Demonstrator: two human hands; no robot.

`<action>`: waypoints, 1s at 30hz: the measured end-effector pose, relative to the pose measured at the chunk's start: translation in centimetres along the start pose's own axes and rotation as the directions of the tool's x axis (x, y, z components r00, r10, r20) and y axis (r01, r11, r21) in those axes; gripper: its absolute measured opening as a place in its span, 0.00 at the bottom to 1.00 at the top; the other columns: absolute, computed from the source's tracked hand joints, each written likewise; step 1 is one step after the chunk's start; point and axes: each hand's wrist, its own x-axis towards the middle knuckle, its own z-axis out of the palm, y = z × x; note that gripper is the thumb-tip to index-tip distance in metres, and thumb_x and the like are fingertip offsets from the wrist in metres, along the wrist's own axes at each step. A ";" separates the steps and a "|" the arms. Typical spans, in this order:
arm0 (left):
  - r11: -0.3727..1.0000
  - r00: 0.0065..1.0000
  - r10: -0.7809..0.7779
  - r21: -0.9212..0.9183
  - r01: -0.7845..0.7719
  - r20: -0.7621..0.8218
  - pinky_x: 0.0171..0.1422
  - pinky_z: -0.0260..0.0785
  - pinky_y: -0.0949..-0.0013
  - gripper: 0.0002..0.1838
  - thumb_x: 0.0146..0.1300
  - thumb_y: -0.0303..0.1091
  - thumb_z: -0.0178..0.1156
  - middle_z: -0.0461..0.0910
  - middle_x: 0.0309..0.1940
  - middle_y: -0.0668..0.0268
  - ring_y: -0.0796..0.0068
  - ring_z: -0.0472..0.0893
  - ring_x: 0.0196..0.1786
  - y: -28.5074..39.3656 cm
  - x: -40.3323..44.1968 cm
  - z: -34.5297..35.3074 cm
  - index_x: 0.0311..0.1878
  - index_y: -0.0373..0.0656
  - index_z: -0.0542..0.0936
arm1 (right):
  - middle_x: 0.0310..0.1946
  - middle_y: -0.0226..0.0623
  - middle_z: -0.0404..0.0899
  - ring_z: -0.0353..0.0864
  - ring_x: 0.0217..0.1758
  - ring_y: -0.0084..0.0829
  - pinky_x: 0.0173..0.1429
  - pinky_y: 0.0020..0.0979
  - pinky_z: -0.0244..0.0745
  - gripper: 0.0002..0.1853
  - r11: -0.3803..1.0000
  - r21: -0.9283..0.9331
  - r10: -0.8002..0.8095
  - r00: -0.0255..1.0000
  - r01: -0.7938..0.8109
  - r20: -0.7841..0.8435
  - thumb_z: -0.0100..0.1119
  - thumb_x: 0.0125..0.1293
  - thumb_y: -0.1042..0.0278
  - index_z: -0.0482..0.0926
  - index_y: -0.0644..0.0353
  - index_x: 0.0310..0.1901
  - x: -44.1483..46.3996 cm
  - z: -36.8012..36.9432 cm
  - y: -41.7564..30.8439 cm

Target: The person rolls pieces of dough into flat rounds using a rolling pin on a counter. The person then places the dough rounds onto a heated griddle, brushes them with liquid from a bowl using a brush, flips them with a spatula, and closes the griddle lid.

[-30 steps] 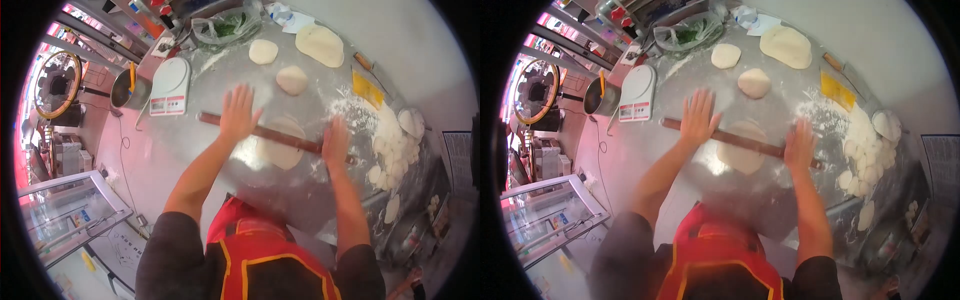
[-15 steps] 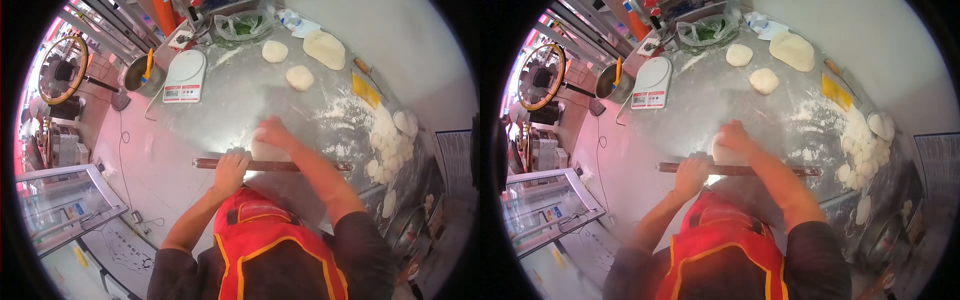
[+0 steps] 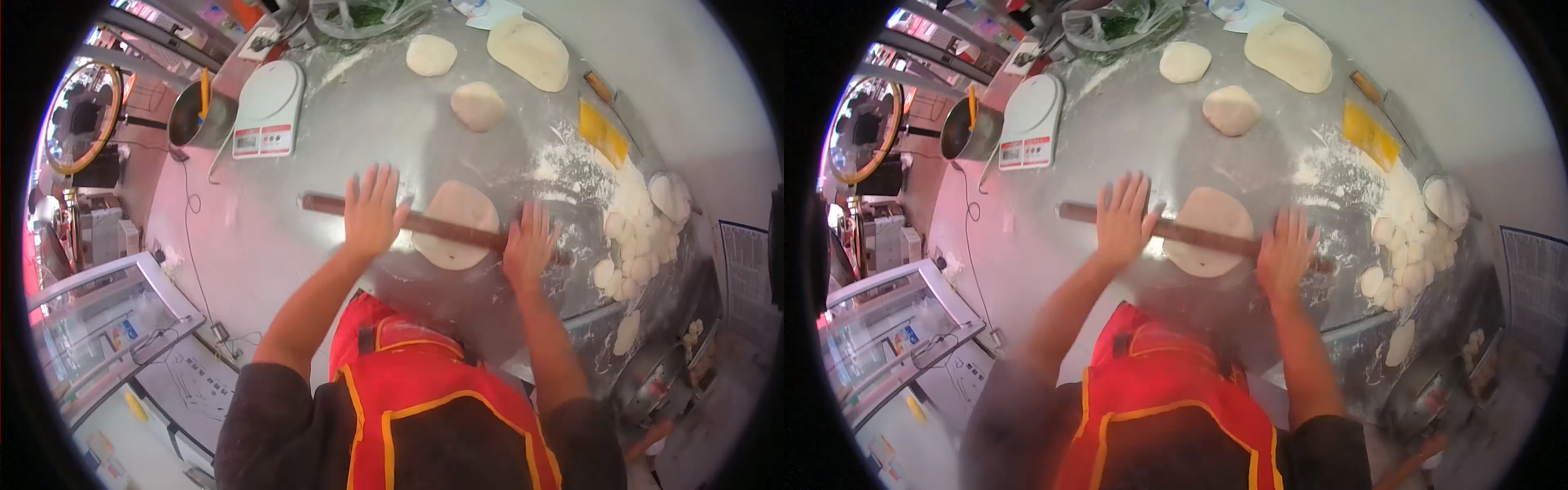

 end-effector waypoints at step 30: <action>0.982 0.991 0.096 -0.154 -0.110 -0.093 0.57 0.65 0.56 0.25 0.50 0.28 0.60 0.74 0.41 0.61 0.59 0.74 0.47 -1.2 -12.1 -4.9 0.55 0.43 0.76 | 0.35 0.48 0.79 0.78 0.41 0.49 0.48 0.45 0.72 0.16 0.818 0.539 -0.035 0.920 -0.198 0.391 0.64 0.58 0.57 0.77 0.62 0.38 5.4 0.9 -8.6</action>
